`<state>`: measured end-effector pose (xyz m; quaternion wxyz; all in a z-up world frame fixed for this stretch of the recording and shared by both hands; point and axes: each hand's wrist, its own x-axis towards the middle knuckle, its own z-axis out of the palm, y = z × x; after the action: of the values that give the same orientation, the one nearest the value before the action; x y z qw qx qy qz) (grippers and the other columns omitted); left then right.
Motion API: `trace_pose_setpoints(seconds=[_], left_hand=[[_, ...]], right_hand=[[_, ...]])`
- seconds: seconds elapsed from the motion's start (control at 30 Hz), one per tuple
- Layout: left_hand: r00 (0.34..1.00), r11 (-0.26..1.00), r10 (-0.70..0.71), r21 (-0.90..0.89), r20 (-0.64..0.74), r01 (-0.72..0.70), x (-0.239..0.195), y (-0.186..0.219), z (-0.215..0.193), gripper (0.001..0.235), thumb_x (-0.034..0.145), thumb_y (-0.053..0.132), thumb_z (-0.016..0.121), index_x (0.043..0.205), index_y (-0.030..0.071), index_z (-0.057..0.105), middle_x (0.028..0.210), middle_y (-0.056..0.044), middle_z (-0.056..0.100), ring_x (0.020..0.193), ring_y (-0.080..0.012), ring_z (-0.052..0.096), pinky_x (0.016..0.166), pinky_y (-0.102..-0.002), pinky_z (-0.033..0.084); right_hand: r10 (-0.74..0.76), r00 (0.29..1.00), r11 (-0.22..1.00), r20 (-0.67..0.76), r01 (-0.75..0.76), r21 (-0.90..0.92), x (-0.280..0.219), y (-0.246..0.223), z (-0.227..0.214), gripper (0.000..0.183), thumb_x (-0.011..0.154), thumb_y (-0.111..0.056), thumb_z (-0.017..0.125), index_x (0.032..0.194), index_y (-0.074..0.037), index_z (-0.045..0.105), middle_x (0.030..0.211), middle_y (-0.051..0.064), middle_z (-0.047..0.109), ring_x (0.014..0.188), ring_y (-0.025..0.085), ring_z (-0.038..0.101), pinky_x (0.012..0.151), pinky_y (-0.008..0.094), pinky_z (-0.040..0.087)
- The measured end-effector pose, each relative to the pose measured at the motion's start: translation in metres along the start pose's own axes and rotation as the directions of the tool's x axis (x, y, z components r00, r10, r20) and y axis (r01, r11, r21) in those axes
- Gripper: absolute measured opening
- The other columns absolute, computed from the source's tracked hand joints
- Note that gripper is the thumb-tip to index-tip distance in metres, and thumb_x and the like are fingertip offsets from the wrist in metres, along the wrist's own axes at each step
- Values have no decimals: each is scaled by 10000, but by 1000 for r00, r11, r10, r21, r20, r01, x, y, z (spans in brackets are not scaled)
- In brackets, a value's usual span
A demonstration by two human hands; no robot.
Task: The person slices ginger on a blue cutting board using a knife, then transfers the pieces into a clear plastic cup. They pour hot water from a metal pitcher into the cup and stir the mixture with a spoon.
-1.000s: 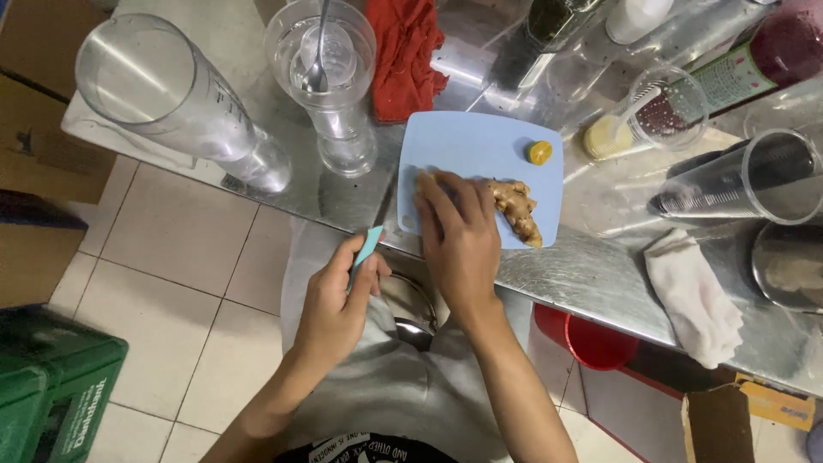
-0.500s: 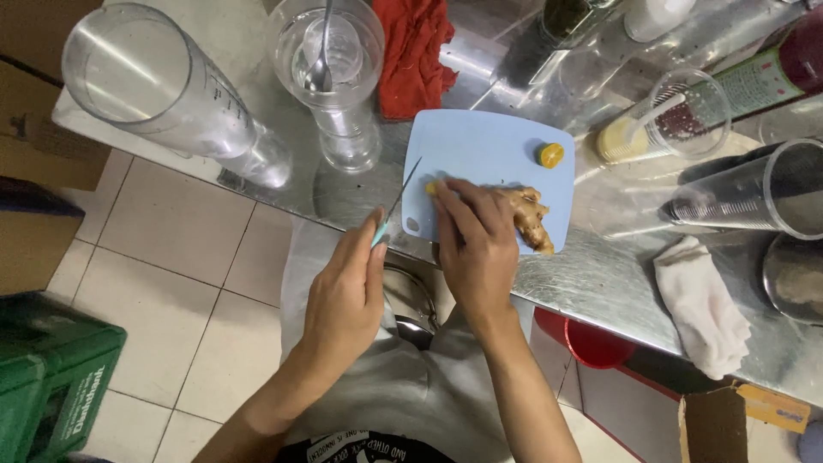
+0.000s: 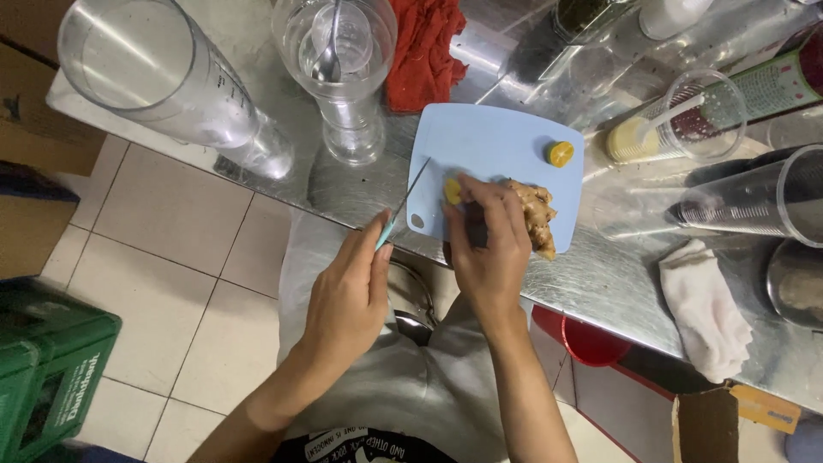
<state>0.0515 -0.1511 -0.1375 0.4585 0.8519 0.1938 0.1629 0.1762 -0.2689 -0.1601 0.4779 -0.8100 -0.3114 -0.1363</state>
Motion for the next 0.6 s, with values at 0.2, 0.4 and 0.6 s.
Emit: trace_pose_setpoints(seconds=[0.2,0.4,0.6], left_hand=[[999,999,22,43,24,-23,-3,3,5,392,1036,65,503,1378,-110,578,1026,-388,683,784,-582,699,489,-625,538],[998,996,6,90,67,-12,-3,7,7,416,1034,62,492,1400,-128,548,970,-399,679,706,-585,694,451,-630,536],[995,995,24,96,92,-33,-5,4,9,428,1015,17,503,1407,-153,521,943,-401,675,580,-568,677,360,-602,520]], right_hand=[[58,997,998,41,-59,10,-2,1,2,402,851,71,815,1221,-31,698,953,81,682,844,252,697,797,394,581],[159,986,986,51,-162,50,0,-3,6,413,854,42,808,1230,-33,652,958,83,742,819,243,728,745,379,593],[42,998,999,46,-42,0,10,-11,3,249,844,40,833,1054,-44,731,960,87,765,858,297,737,769,399,587]])
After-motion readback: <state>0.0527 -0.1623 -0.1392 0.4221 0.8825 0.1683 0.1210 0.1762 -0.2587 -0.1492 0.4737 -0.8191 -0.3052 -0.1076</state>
